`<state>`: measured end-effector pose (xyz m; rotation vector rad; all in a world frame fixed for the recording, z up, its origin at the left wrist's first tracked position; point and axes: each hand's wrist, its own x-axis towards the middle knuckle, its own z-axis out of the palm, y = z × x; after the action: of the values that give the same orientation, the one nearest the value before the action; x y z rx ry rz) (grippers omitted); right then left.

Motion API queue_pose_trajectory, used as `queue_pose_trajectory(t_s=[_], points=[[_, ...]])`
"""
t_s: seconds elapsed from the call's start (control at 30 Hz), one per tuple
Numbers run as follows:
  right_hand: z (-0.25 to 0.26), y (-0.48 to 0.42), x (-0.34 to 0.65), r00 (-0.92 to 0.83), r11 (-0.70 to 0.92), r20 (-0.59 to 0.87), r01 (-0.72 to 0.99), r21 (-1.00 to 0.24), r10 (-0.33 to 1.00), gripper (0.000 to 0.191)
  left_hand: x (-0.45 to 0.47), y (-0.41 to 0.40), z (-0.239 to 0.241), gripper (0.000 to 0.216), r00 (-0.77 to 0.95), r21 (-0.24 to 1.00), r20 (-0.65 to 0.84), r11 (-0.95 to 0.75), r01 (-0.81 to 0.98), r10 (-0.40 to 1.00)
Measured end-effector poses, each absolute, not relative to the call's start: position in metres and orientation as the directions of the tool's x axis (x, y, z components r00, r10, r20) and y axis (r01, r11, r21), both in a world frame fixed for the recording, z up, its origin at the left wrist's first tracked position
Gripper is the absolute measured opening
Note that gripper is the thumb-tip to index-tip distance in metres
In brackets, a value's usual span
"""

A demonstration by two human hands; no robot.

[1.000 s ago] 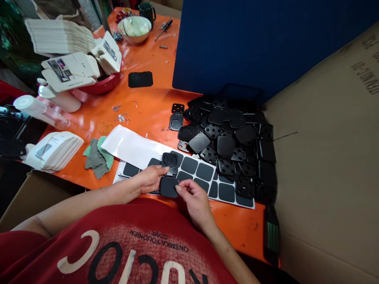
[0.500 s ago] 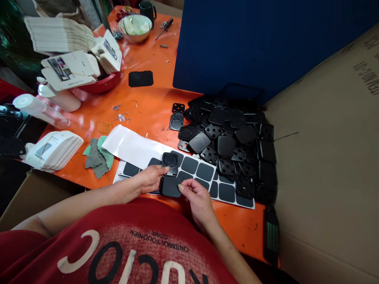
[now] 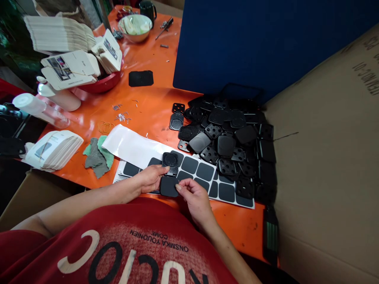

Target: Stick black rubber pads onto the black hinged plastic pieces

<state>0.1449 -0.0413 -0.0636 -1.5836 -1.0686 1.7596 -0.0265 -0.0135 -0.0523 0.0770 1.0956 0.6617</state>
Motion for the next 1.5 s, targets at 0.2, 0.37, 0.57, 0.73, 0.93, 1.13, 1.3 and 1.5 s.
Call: queue_pose_trajectory(t_s=[0.2,0.37,0.57,0.73,0.93,1.13,1.3,1.5], points=[[-0.063,-0.04,0.144,-0.169,-0.528,-0.542,0.122,-0.84,0.823,0.041,-0.025,-0.016,-0.059,0.017,0.288,0.378,-0.787,0.795,-0.474,0.546],[-0.065,-0.041,0.144,-0.166,-0.484,-0.509,0.166,-0.859,0.845,0.039,-0.025,-0.015,-0.06,0.017,0.288,0.375,-0.787,0.794,-0.478,0.545],[-0.068,-0.042,0.144,-0.173,-0.461,-0.494,0.199,-0.865,0.852,0.038,-0.025,-0.016,-0.06,0.016,0.283,0.377,-0.783,0.784,-0.493,0.554],[-0.07,-0.043,0.145,-0.158,-0.38,-0.446,0.325,-0.866,0.881,0.034,-0.024,-0.016,-0.061,0.019,0.274,0.379,-0.78,0.773,-0.509,0.563],[-0.064,-0.041,0.145,-0.217,-0.142,-0.336,0.608,-0.781,0.916,0.027,-0.023,-0.02,-0.059,0.018,0.272,0.38,-0.775,0.764,-0.522,0.571],[-0.06,-0.036,0.146,-0.316,0.039,-0.285,0.729,-0.683,0.905,0.028,-0.022,-0.021,-0.055,0.02,0.254,0.389,-0.772,0.748,-0.538,0.583],[-0.068,-0.04,0.147,-0.295,-0.038,-0.351,0.715,-0.698,0.888,0.032,-0.022,-0.019,-0.053,0.02,0.259,0.363,-0.786,0.757,-0.543,0.562],[-0.056,-0.033,0.152,-0.376,-0.417,-0.613,0.484,-0.77,0.695,0.033,-0.026,-0.016,-0.052,0.035,0.329,0.292,-0.79,0.789,-0.541,0.517]])
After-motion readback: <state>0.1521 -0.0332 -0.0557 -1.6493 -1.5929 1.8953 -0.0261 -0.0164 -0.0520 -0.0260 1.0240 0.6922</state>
